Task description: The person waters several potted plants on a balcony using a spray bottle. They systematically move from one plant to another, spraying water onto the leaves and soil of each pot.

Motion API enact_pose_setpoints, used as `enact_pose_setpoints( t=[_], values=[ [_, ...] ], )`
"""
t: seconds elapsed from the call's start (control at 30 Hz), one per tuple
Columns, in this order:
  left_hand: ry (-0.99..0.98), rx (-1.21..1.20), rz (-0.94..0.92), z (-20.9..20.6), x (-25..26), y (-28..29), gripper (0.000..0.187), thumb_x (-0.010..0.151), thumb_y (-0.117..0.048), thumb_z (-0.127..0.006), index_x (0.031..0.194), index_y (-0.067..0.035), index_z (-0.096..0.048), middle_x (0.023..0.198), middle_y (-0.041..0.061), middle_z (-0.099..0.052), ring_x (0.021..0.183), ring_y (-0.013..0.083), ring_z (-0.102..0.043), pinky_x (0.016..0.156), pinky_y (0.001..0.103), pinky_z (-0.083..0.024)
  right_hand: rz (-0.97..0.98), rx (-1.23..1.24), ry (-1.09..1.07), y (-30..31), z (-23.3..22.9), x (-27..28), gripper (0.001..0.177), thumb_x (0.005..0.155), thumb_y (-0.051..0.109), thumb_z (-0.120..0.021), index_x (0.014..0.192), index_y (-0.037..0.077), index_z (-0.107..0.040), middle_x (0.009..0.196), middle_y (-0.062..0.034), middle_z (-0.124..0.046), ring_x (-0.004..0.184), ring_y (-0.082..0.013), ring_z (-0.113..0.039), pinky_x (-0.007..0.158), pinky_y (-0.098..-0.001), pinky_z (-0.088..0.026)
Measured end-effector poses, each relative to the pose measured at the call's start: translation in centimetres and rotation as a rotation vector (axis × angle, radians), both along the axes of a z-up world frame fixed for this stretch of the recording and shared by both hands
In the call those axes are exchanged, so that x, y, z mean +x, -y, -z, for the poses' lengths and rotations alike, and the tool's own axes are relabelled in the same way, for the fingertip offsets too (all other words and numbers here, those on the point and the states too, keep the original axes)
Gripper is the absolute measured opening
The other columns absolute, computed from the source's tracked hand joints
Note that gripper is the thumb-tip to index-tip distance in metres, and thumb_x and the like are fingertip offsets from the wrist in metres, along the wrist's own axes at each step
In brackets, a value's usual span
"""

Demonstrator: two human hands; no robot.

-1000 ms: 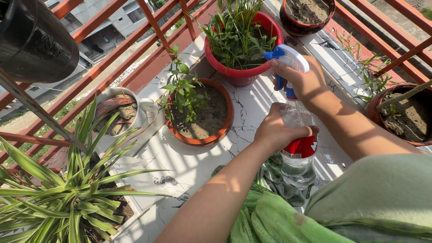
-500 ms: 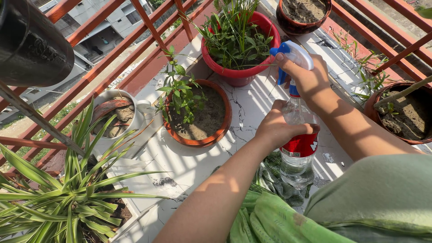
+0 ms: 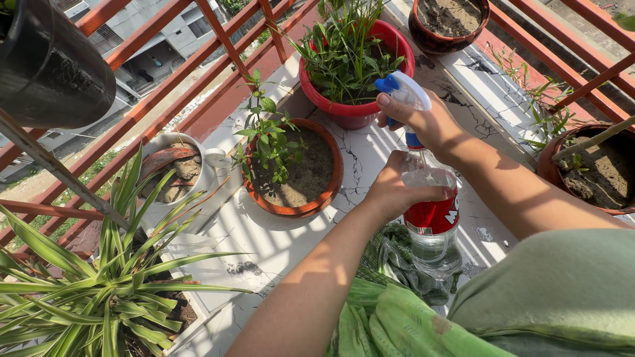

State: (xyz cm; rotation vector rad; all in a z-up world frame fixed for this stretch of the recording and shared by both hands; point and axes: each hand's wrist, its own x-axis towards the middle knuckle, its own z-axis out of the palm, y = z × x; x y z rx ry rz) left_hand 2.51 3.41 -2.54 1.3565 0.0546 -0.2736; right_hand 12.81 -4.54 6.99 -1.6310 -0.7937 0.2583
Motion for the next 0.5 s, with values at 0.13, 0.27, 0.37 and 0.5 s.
enact_pose_setpoints(
  t=[0.13, 0.27, 0.37, 0.5],
  values=[
    [-0.033, -0.001, -0.016, -0.6, -0.7, -0.6, 0.094, 0.060, -0.031, -0.091, 0.135, -0.002, -0.043, 0.127, 0.016, -0.066, 0.116, 0.0268, -0.069, 0.095, 0.039, -0.058, 0.272, -0.357, -0.136, -0.4, -0.4, -0.7, 0.058, 0.091, 0.062, -0.065, 0.084, 0.004, -0.070, 0.068, -0.0064, -0.067, 0.063, -0.0156, -0.065, 0.059, -0.0325, -0.050],
    [-0.048, 0.004, -0.015, -0.9, -1.1, -0.9, 0.092, 0.059, -0.029, -0.090, 0.134, -0.004, -0.043, 0.124, 0.014, -0.067, 0.114, 0.0262, -0.069, 0.095, 0.039, -0.058, 0.366, -0.425, -0.223, -0.8, -0.6, -1.4, 0.055, 0.084, 0.061, -0.067, 0.086, 0.007, -0.070, 0.066, -0.0095, -0.065, 0.063, -0.0211, -0.065, 0.062, -0.0394, -0.052],
    [-0.039, 0.009, -0.002, -1.0, -0.8, -0.7, 0.091, 0.061, -0.028, -0.090, 0.134, -0.004, -0.043, 0.125, 0.014, -0.066, 0.116, 0.0262, -0.068, 0.096, 0.039, -0.058, 0.264, -0.250, -0.098, -0.6, -0.7, -1.0, 0.056, 0.089, 0.062, -0.067, 0.092, 0.006, -0.068, 0.074, -0.0040, -0.068, 0.072, -0.0163, -0.067, 0.067, -0.0355, -0.053],
    [-0.062, -0.013, 0.031, -0.8, -0.3, -0.3, 0.094, 0.058, -0.026, -0.089, 0.137, -0.005, -0.042, 0.125, 0.013, -0.065, 0.115, 0.0264, -0.067, 0.095, 0.039, -0.057, 0.345, -0.342, 0.022, 0.0, -0.6, -0.8, 0.058, 0.092, 0.062, -0.065, 0.088, 0.005, -0.070, 0.072, -0.0035, -0.068, 0.069, -0.0158, -0.066, 0.066, -0.0344, -0.051]
  ],
)
